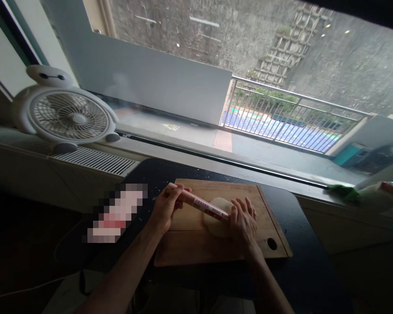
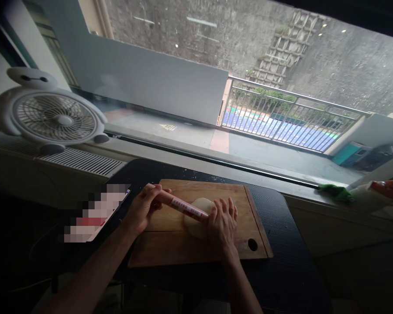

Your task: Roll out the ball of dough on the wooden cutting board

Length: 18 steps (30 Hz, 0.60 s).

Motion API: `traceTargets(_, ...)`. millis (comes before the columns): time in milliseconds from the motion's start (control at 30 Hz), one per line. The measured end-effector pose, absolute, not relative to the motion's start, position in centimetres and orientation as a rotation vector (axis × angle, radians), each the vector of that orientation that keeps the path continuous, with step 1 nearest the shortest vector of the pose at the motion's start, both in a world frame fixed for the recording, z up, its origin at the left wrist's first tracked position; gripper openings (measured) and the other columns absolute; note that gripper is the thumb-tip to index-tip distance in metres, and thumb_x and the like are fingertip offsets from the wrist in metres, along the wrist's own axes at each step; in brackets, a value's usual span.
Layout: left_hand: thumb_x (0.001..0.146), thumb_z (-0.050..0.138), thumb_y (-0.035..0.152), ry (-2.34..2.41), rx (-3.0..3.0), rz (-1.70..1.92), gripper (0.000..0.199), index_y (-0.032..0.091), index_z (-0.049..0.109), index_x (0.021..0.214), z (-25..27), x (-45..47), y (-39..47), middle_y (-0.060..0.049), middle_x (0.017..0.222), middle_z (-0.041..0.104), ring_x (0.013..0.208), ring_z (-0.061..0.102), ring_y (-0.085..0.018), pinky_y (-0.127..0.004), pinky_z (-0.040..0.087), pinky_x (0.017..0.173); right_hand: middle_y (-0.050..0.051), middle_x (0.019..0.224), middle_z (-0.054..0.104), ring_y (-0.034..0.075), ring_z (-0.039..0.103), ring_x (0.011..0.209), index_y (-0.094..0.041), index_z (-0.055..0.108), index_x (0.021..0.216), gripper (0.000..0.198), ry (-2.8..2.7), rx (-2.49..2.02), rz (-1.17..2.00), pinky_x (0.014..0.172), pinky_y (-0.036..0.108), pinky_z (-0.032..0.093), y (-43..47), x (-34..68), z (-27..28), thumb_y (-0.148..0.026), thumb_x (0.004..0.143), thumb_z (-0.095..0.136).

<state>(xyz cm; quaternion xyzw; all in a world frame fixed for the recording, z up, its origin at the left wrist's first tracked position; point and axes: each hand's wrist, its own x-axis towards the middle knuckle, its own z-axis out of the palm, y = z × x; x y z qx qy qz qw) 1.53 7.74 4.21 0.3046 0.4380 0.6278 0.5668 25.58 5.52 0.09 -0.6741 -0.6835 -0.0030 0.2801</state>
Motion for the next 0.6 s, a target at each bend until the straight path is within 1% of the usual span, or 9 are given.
traceTargets(100, 0.065, 0.074, 0.036, 1.004, 0.709, 1.472, 0.033, 0.013, 0.060, 0.084, 4.2, 2.2, 8.4, -0.008, 0.089, 0.071, 0.053, 0.056, -0.007, -0.018, 0.042, 0.047, 0.006, 0.131, 0.051, 0.025, 0.022, 0.135, -0.019, 0.056, 0.121, 0.048, -1.746, -1.924, 0.181, 0.108, 0.047, 0.019, 10.1, 26.4, 1.2, -0.033, 0.094, 0.019)
traceTargets(200, 0.064, 0.075, 0.034, 1.025, 0.698, 1.464, 0.034, 0.012, 0.062, 0.087, 4.2, 2.5, 8.5, -0.009, 0.095, 0.070, 0.055, 0.059, -0.008, -0.020, 0.046, 0.050, 0.009, 0.133, 0.048, 0.027, 0.024, 0.134, -0.017, 0.052, 0.126, 0.049, -1.771, -1.954, 0.302, 0.107, 0.047, 0.020, 14.4, 27.0, 2.3, -0.037, 0.093, 0.021)
traceTargets(267, 0.065, 0.075, 0.033, 1.033, 0.695, 1.447, 0.034, 0.012, 0.063, 0.089, 4.1, 2.3, 8.2, -0.010, 0.099, 0.069, 0.060, 0.061, -0.009, -0.020, 0.048, 0.052, 0.008, 0.135, 0.047, 0.026, 0.022, 0.135, -0.017, 0.051, 0.127, 0.049, -1.806, -1.927, 0.297, 0.108, 0.046, 0.019, 14.4, 26.9, 2.4, -0.038, 0.093, 0.022)
traceTargets(333, 0.065, 0.075, 0.032, 1.020, 0.699, 1.420, 0.035, 0.012, 0.063, 0.091, 3.9, 2.1, 7.7, -0.010, 0.102, 0.069, 0.069, 0.064, -0.012, -0.020, 0.050, 0.056, 0.007, 0.137, 0.044, 0.024, 0.018, 0.136, -0.018, 0.050, 0.128, 0.049, -1.845, -1.880, 0.252, 0.109, 0.044, 0.017, 12.3, 26.6, 1.8, -0.038, 0.094, 0.021)
traceTargets(400, 0.067, 0.075, 0.032, 1.000, 0.696, 1.383, 0.035, 0.013, 0.062, 0.094, 3.7, 2.0, 7.3, -0.010, 0.102, 0.069, 0.078, 0.065, -0.014, -0.020, 0.050, 0.060, 0.006, 0.139, 0.041, 0.023, 0.015, 0.137, -0.020, 0.050, 0.128, 0.048, -1.884, -1.825, 0.168, 0.109, 0.045, 0.016, 9.5, 26.5, 0.9, -0.038, 0.095, 0.020)
traceTargets(467, 0.068, 0.074, 0.033, 1.002, 0.673, 1.355, 0.034, 0.014, 0.062, 0.094, 3.5, 2.2, 7.3, -0.009, 0.101, 0.069, 0.081, 0.065, -0.015, -0.020, 0.050, 0.061, 0.006, 0.141, 0.039, 0.024, 0.013, 0.138, -0.022, 0.049, 0.128, 0.046, -1.885, -1.806, 0.078, 0.109, 0.046, 0.014, 7.9, 26.6, 0.4, -0.037, 0.094, 0.023)
traceTargets(533, 0.069, 0.073, 0.034, 1.010, 0.659, 1.336, 0.033, 0.014, 0.063, 0.093, 3.5, 2.5, 7.6, -0.009, 0.102, 0.069, 0.080, 0.064, -0.014, -0.018, 0.049, 0.059, 0.007, 0.141, 0.037, 0.025, 0.016, 0.137, -0.022, 0.049, 0.128, 0.045, -1.845, -1.851, 0.089, 0.108, 0.048, 0.015, 8.8, 26.8, 0.4, -0.037, 0.094, 0.022)
traceTargets(600, 0.069, 0.073, 0.034, 1.000, 0.653, 1.338, 0.032, 0.013, 0.065, 0.092, 3.5, 2.7, 8.0, -0.009, 0.103, 0.069, 0.080, 0.064, -0.013, -0.017, 0.049, 0.058, 0.010, 0.140, 0.039, 0.027, 0.022, 0.134, -0.021, 0.047, 0.129, 0.047, -1.808, -1.936, 0.174, 0.106, 0.050, 0.020, 11.6, 27.0, 1.0, -0.037, 0.094, 0.021)
